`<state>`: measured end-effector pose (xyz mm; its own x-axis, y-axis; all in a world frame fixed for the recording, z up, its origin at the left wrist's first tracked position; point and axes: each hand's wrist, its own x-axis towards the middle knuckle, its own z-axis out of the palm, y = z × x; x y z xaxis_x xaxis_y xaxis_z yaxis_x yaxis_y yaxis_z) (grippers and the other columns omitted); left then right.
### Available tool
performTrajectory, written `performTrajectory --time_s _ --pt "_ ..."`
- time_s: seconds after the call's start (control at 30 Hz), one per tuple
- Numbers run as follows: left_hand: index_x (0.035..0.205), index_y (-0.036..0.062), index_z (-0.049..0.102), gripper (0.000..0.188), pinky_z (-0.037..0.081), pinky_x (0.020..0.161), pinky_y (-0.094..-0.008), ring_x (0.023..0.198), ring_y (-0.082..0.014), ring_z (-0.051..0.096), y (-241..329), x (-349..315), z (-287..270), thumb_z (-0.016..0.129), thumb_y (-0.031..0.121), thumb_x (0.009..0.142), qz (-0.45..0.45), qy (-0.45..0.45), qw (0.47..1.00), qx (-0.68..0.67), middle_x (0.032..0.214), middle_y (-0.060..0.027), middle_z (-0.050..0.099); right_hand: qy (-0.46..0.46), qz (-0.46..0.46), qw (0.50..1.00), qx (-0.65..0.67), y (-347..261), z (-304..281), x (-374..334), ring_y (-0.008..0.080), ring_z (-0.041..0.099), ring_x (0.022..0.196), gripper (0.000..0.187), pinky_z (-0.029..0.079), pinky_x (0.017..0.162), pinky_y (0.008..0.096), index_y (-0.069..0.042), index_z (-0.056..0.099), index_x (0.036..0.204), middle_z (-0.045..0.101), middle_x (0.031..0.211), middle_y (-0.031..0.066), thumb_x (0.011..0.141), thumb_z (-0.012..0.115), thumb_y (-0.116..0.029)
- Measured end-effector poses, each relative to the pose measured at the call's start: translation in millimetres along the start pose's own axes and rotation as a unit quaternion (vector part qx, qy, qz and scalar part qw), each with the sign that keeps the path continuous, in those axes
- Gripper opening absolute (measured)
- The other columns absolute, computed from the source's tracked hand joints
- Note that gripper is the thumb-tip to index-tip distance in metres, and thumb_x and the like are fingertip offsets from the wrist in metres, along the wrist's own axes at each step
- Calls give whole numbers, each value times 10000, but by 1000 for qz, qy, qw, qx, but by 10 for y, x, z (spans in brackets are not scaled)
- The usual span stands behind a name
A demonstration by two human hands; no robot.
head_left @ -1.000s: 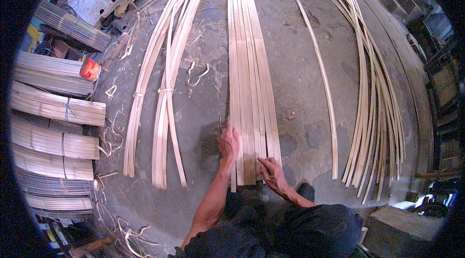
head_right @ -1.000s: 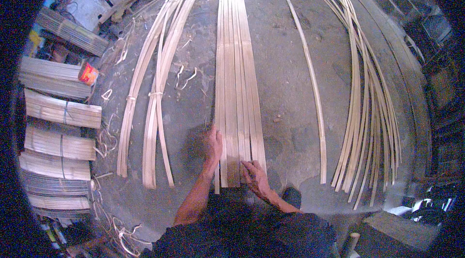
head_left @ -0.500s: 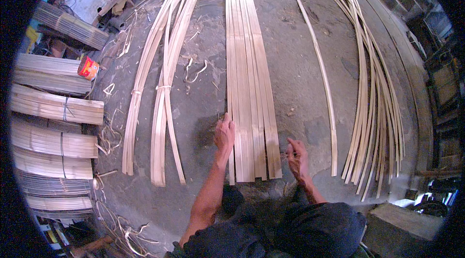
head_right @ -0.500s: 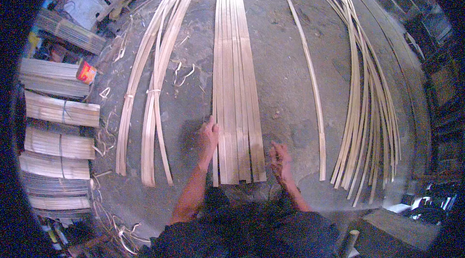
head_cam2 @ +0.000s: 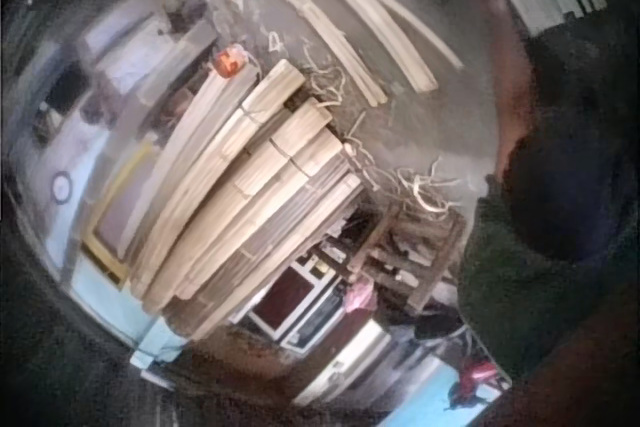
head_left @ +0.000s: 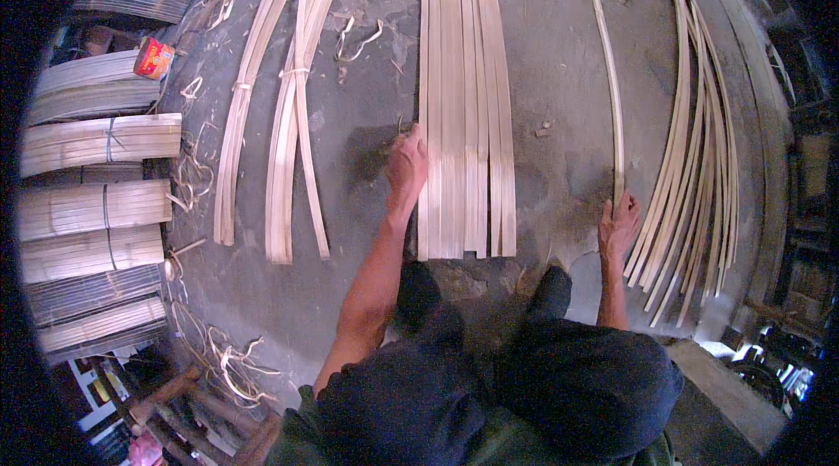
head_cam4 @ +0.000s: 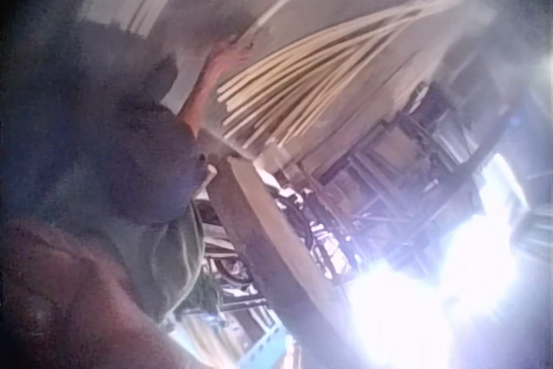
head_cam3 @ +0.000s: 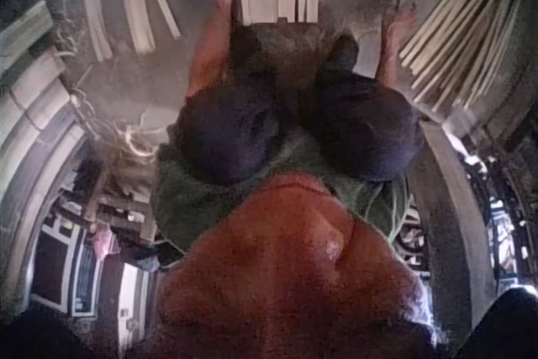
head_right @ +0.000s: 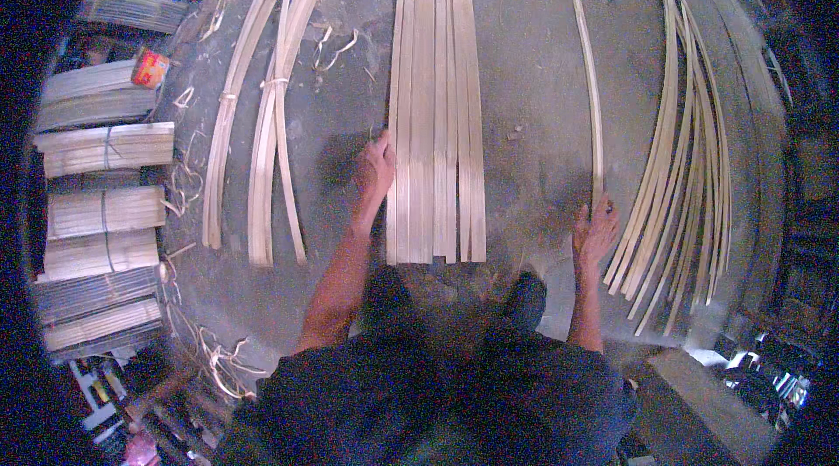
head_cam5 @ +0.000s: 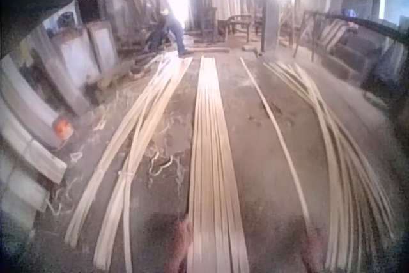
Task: The person sits on the floor and repeatedly picks up, aligns, and stacks thin wooden strips into neat bundles. The person occasionally ties the bundles with string and places them aside.
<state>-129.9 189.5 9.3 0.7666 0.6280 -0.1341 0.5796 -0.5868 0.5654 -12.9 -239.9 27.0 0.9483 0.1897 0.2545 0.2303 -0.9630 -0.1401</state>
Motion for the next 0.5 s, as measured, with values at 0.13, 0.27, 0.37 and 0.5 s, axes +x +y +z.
performTrajectory --time_s 0.13,0.27,0.37,0.5 --pt "1279 133 585 372 504 799 -541 1013 -384 621 -38 -17 37 530 230 924 -12 34 999 -20 1080 -204 646 -14 -10 1000 1 36 -4 -46 403 562 1026 493 459 867 459 -79 516 1343 560 1134 232 900 623 -267" --pt "1293 167 575 376 502 810 -542 1032 -388 616 32 -4 -8 529 231 926 -26 17 999 15 1110 -188 646 -46 21 996 70 42 -70 16 400 568 958 459 466 816 452 -61 546 1311 575 1041 228 896 627 -239" --pt "1299 174 565 382 501 813 -544 1039 -390 611 109 -24 -89 529 226 922 -32 -5 999 19 1117 -183 643 -60 36 988 140 97 -56 40 387 569 928 438 466 796 445 -47 560 1290 578 998 228 893 627 -219" --pt "1282 179 562 374 496 819 -543 1050 -385 603 238 -58 -196 537 224 912 -28 -29 999 30 1118 -175 638 -7 -35 988 147 179 -16 28 341 574 848 414 465 742 439 -43 578 1259 579 914 207 891 635 -224"
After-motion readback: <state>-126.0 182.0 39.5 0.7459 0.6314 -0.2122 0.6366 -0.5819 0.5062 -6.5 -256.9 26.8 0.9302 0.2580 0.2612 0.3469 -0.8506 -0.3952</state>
